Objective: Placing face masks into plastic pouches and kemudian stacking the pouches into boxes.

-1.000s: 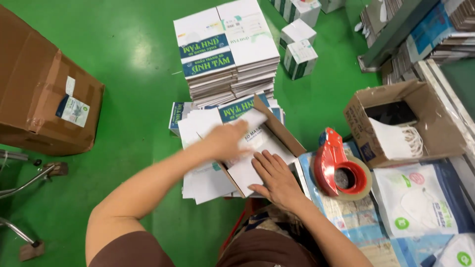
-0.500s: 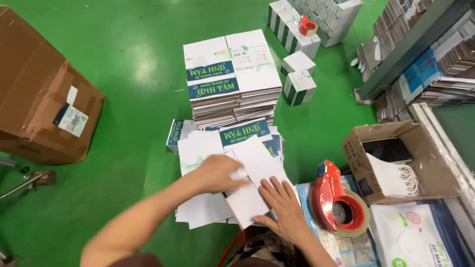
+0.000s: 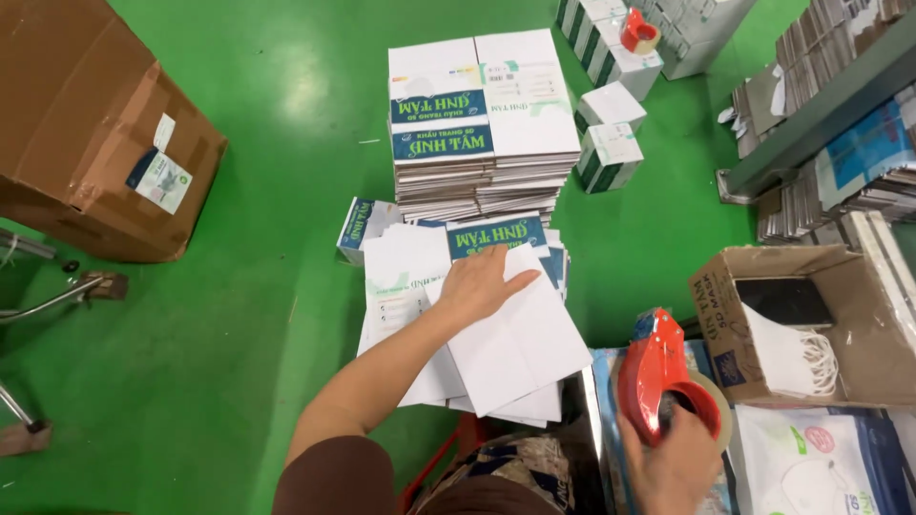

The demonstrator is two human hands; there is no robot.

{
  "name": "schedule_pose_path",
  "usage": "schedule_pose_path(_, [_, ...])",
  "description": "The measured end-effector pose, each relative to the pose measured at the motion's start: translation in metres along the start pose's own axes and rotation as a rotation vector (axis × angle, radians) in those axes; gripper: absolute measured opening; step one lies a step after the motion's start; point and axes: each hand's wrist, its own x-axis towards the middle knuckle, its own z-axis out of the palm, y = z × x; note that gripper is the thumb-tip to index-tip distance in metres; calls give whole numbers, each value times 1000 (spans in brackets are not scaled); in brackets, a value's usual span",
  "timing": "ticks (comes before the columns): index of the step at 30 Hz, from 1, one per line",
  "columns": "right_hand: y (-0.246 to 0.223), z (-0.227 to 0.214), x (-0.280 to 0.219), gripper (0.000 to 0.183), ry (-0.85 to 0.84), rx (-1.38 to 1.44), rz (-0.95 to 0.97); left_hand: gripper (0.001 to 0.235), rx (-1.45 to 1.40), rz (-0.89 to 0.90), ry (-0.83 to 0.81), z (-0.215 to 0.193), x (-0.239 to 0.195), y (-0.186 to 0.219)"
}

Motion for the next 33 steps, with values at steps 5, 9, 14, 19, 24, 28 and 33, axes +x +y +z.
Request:
schedule_pose_path(5, [16,-4,21,61,-290,-56,144,74,-16,-20,68,7,-9,-5])
schedule_pose_path(9, [17,-24,27,47,-136,900,435,77,-16,-4,103,16,-9,-9])
schedule_pose_path(14, [-37,14,11,46,-123,1419,396,60,-40,120,263,48,-14,-36])
schedule_pose_path(19, [-88,36,23,49,-282,1242,376,46,-193,196,314,51,-5,-61])
schedule_pose_path(24, [-77,33,11,57,-211,1201,211,49,-1278,-335,-62,-26,5,-62])
schedule_pose_path(28, [-76,35,13,62,-230,1270,220,38,-1369,-302,-593,-64,-13,-38])
schedule_pose_path(33, [-70,37,11,66,-243,1358,208,23,-1311,-251,-446,-66,-10,-32])
